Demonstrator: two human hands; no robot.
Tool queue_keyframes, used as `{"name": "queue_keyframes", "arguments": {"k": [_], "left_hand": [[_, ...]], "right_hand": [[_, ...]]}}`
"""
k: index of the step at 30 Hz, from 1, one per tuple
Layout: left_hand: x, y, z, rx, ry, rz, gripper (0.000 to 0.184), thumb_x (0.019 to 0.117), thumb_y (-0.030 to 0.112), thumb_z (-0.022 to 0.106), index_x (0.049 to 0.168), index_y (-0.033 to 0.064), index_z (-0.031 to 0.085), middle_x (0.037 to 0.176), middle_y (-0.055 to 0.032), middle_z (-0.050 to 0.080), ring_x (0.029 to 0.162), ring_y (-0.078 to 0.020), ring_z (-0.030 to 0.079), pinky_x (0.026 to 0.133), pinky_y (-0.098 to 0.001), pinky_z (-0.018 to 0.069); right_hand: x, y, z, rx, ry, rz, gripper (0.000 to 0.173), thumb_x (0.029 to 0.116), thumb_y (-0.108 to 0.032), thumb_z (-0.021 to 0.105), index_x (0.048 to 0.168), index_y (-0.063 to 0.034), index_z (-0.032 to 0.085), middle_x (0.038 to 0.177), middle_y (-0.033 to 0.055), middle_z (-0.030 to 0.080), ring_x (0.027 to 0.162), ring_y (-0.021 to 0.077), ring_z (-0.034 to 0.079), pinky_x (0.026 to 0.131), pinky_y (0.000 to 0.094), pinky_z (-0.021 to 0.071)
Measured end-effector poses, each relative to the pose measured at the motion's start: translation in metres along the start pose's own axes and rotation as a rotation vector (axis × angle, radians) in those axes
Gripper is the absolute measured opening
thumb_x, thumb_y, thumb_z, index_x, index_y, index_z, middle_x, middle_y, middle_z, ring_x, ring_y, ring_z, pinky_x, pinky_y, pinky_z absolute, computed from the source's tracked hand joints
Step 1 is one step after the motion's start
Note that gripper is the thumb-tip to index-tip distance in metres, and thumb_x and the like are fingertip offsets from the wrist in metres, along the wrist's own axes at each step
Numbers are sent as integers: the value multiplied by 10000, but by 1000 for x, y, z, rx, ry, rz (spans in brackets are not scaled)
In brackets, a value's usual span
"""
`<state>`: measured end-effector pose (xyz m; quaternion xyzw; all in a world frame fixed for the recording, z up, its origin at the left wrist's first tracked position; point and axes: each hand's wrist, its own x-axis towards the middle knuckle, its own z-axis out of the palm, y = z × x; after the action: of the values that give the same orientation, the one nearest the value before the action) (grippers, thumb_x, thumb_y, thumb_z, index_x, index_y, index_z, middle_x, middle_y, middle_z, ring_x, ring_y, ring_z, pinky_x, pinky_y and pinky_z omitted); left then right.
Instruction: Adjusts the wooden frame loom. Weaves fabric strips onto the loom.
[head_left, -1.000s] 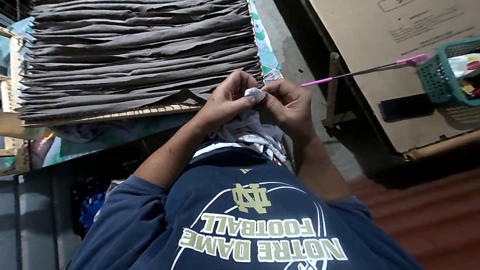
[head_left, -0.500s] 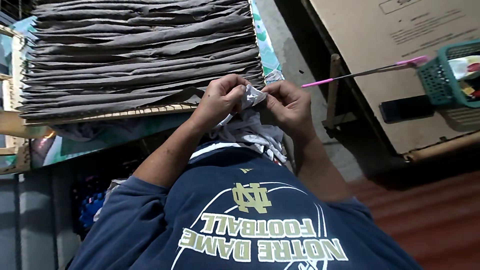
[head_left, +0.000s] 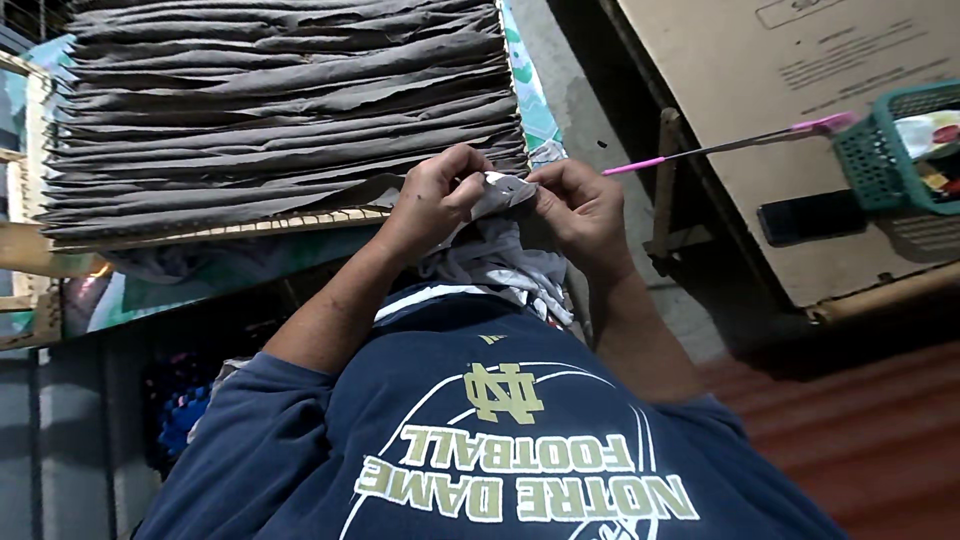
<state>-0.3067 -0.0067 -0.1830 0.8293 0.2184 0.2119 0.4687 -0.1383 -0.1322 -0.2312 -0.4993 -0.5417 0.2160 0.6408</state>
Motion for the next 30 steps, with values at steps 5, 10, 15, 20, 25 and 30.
{"name": "queue_keyframes", "arguments": {"k": [5,10,15,20,25,30], "left_hand": [[-1,2,-5,-557,-171,-186,187,1014,76,454,1071,51,630,817,11,660,659,-55,609,613,-210,536],[-1,-3,-1,-329,-177,-41,281,891,14,656,1139,30,524,965,-10,623,819,-36,623,730,-196,547],[1,-5,4,-146,-20,54,70,940,49,609,999,35,573,827,20,589,704,-6,561,649,-168,489],[-1,-7,-1,-9,42,46,170,1033,107,511,1048,16,654,823,24,632,684,17,567,634,-160,482],[-2,-5,-2,-161,-22,-10,217,1073,112,438,1109,17,630,820,19,647,659,-21,608,602,-186,530],[0,-7,-5,-159,-112,67,277,941,26,603,1210,-21,557,1021,-48,639,855,-56,630,755,-210,548]], "right_hand": [[0,1,-1,8,26,-2,107,965,3,596,1043,38,659,891,-29,675,723,-51,585,671,134,516],[-1,1,-1,18,22,13,110,962,3,595,1043,39,659,921,-14,682,737,-45,595,683,137,526],[-2,2,1,3,-2,7,112,968,-13,600,1035,51,662,893,1,669,707,-40,570,656,137,506],[-2,2,0,13,4,6,111,966,-9,602,1037,53,661,886,-3,673,706,-42,576,658,138,510],[-3,3,0,10,13,-2,107,965,-8,602,1032,49,663,878,-8,670,703,-43,575,652,137,509],[-3,2,-2,9,32,7,104,962,-2,597,1034,37,663,884,-21,667,714,-47,570,660,135,501]]}}
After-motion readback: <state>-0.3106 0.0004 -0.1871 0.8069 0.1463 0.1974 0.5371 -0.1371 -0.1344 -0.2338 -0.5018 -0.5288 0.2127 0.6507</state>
